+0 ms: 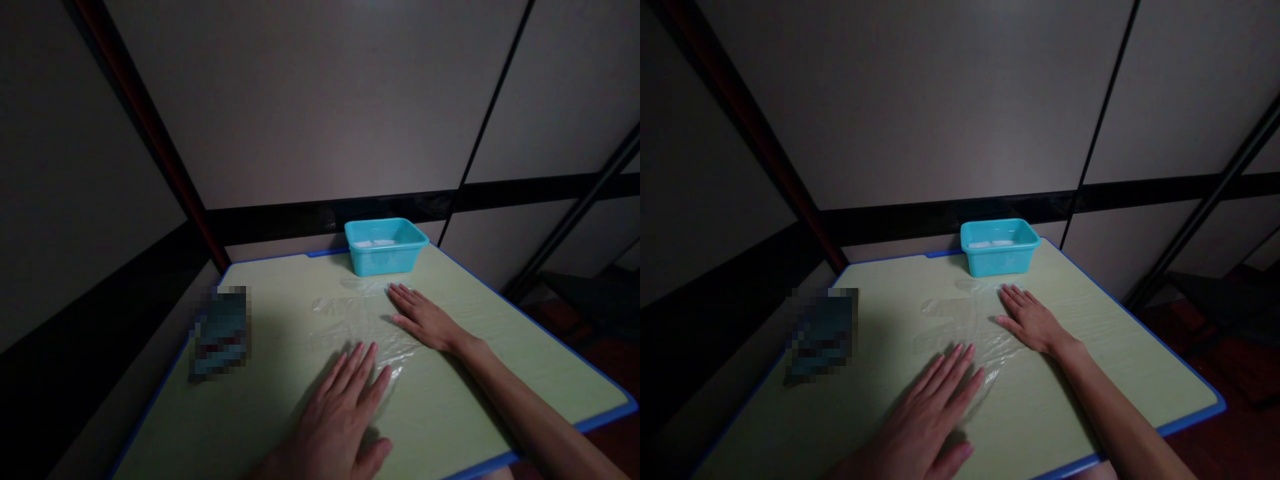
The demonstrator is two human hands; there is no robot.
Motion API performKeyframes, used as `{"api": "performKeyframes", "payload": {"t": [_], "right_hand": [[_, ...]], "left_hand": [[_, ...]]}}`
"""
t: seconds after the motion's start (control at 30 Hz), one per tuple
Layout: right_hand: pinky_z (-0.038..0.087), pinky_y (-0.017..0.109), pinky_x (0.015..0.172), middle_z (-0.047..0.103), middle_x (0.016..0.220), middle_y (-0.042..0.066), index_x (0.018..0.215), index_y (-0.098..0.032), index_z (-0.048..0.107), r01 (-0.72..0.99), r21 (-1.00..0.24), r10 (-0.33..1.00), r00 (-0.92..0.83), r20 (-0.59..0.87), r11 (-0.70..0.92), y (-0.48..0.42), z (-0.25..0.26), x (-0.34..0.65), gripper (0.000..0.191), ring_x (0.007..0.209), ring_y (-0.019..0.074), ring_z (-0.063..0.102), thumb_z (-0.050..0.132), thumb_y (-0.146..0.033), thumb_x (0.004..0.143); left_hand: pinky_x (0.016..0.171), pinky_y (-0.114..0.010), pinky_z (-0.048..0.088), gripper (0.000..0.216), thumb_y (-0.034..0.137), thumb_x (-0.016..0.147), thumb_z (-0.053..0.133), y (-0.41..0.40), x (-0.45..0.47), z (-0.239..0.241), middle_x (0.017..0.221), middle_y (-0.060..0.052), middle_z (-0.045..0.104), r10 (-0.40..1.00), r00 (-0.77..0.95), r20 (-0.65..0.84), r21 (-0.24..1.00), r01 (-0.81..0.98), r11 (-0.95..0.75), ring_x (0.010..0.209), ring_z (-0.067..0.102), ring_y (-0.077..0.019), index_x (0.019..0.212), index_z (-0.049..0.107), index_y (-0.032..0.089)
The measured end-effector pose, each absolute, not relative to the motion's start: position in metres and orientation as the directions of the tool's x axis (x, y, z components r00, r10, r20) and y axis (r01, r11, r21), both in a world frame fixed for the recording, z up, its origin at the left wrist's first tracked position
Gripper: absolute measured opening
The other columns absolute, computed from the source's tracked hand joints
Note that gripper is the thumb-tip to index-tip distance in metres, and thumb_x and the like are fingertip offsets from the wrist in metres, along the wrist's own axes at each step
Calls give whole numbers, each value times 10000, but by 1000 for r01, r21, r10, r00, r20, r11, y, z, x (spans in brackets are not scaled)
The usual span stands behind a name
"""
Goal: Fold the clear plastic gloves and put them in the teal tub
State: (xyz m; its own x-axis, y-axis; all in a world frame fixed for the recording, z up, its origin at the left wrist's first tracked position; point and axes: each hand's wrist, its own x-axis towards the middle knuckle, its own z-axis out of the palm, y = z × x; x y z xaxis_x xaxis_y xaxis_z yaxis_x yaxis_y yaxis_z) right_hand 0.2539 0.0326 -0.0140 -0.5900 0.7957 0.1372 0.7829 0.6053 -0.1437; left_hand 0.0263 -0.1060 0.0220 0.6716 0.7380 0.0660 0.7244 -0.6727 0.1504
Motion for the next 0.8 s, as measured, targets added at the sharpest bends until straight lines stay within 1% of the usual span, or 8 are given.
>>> {"api": "performKeyframes", "payload": {"t": [0.17, 0.33, 0.47, 0.5, 0.57, 0.67, 0.73, 0.8], "right_hand": [[195, 422, 1012, 201, 1378, 110, 1330, -113, 228, 798, -129, 808, -578, 114, 589, 34, -14, 254, 663, 1263, 233, 161, 195, -560, 842], [189, 413, 1016, 198, 1379, 111, 1332, -110, 219, 794, -122, 803, -586, 108, 596, 34, -12, 253, 664, 1265, 226, 155, 183, -558, 844], [191, 417, 1015, 199, 1378, 112, 1331, -112, 222, 786, -131, 797, -592, 118, 604, 35, -14, 254, 657, 1264, 227, 161, 188, -555, 846], [192, 420, 1014, 199, 1378, 112, 1331, -114, 225, 784, -135, 795, -594, 121, 606, 35, -14, 255, 656, 1264, 229, 162, 192, -555, 846], [195, 422, 1012, 202, 1378, 110, 1330, -121, 228, 780, -145, 793, -596, 126, 609, 35, -14, 255, 651, 1263, 231, 167, 200, -554, 845], [200, 423, 1010, 204, 1378, 101, 1331, -136, 228, 776, -158, 792, -597, 129, 610, 34, -12, 254, 640, 1261, 231, 174, 207, -553, 846], [200, 423, 1011, 203, 1379, 99, 1331, -136, 227, 778, -163, 795, -593, 125, 606, 33, -12, 254, 640, 1260, 232, 174, 209, -552, 846], [202, 424, 1010, 199, 1380, 96, 1333, -141, 220, 780, -172, 799, -588, 124, 601, 33, -12, 254, 639, 1260, 234, 172, 214, -553, 845]], "left_hand": [[1014, -419, 192, 739, 417, 718, 575, -106, 24, 27, 1407, -52, 78, 697, 713, -72, 206, 695, -689, 1277, 75, -251, 1325, 180, 269], [997, -456, 209, 739, 423, 709, 595, -105, 19, 21, 1410, -59, 74, 685, 723, -94, 195, 688, -699, 1271, 79, -287, 1316, 190, 308], [952, -493, 268, 693, 505, 741, 515, -109, 11, 2, 1412, -73, 49, 679, 734, -6, 147, 673, -725, 1254, 123, -340, 1316, 164, 340], [943, -490, 285, 686, 500, 750, 507, -111, 9, -4, 1411, -81, 56, 689, 725, 24, 116, 682, -722, 1250, 140, -346, 1318, 157, 341], [928, -467, 318, 655, 427, 779, 512, -115, 6, -14, 1409, -86, 81, 711, 695, 103, 35, 712, -701, 1243, 179, -342, 1318, 149, 348], [902, -415, 368, 609, 305, 814, 501, -120, 2, -24, 1403, -68, 145, 710, 668, 225, -80, 738, -670, 1230, 237, -320, 1312, 156, 368], [882, -398, 392, 582, 305, 822, 486, -122, -1, -28, 1385, -61, 215, 697, 664, 270, -129, 743, -657, 1218, 273, -312, 1308, 174, 373], [876, -396, 398, 555, 344, 824, 472, -122, -2, -30, 1365, -52, 272, 686, 667, 292, -144, 739, -658, 1210, 296, -303, 1303, 195, 377]]}}
